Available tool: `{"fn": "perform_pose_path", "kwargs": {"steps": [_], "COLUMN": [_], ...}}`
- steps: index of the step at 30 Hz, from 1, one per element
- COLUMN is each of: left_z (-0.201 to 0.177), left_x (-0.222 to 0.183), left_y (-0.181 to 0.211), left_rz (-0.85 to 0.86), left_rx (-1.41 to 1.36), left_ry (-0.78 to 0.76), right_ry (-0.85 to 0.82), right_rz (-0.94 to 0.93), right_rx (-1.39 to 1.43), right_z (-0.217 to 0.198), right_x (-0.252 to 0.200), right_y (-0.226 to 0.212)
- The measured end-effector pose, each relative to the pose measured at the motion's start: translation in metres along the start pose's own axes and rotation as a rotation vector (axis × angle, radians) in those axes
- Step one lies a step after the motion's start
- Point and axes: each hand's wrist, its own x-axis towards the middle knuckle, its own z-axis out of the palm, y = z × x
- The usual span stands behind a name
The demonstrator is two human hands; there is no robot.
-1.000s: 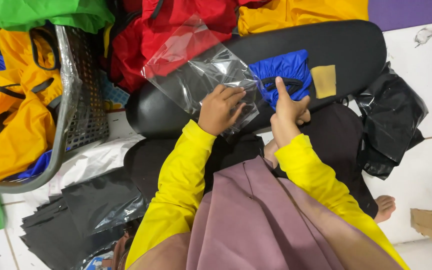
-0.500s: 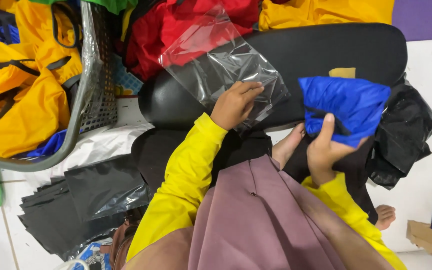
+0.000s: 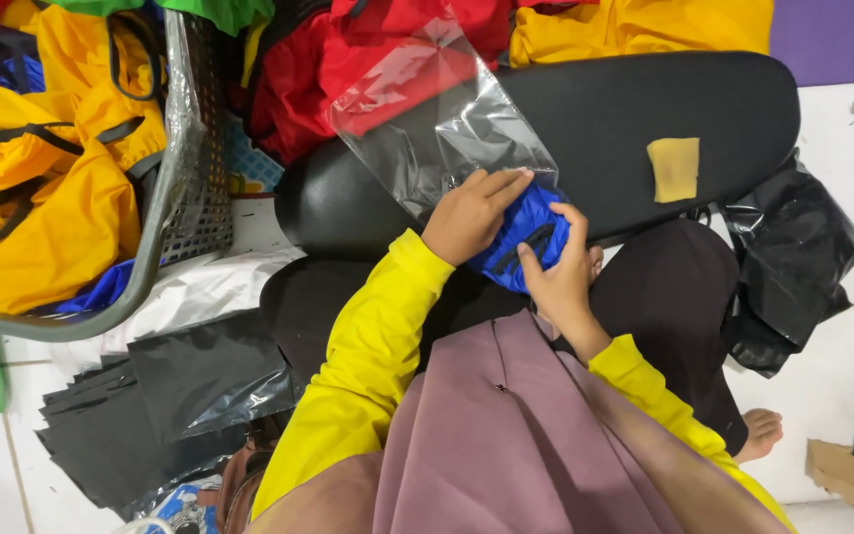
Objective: Folding a blue rain cover, smoothing it with a foam block, and placing it into a clear plastic bag followed by a black shipping mailer.
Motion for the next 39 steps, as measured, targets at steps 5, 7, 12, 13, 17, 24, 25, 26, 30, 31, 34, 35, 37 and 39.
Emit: {"fn": "perform_pose_path", "kwargs": {"steps": [5,7,12,13,17,24,25,26,30,31,34,35,37,39], "left_z": [0.010,0.023,-0.003,-0.013,0.077,0.124,0.122,0.114,0.090,0.087,0.103,0.105,0.110,0.108], "left_x": [-0.004,-0.006,-0.011,-0.013,-0.086,-0.105,-0.101,-0.095,-0.082,-0.079,-0.088,-0.088,-0.090,-0.090], "left_y": [0.008,0.013,0.060,0.075,0.097,0.095,0.091,0.093,0.090,0.086,0.068,0.066,0.063,0.064], "left_rz": [0.099,0.121,-0.177,-0.378,-1.053,-1.446,-1.474,-1.465,-1.482,-1.489,-1.497,-1.495,-1.488,-1.471], "left_rx": [0.076,0.136,0.056,-0.061,-0.744,-1.258,-1.251,-1.254,-1.229,-1.237,-1.242,-1.242,-1.173,-1.175], "left_ry": [0.017,0.098,0.436,0.659,0.955,0.587,0.581,0.583,0.781,0.850,0.844,0.852,0.814,0.809], "right_ry": [0.132,0.075,0.152,0.154,0.039,-0.218,-0.256,-0.253,-0.338,-0.371,-0.405,-0.410,-0.397,-0.398], "right_rz": [0.056,-0.054,0.273,0.402,0.482,0.528,0.535,0.527,0.516,0.497,0.411,0.407,0.358,0.374], "right_rx": [0.244,0.433,0.502,0.401,0.807,1.008,1.065,1.066,1.012,0.965,0.858,0.857,0.850,0.901], "right_z": [0.017,0.025,0.043,0.039,0.020,-0.019,-0.024,-0.029,-0.036,-0.037,-0.031,-0.026,-0.015,-0.004], "right_x": [0.019,0.021,0.021,0.019,0.021,-0.007,-0.009,-0.008,-0.008,-0.008,-0.002,0.003,0.012,0.024], "right_y": [0.014,0.016,0.028,0.029,0.028,0.043,0.037,0.028,-0.001,-0.007,-0.015,-0.010,0.000,0.006]}}
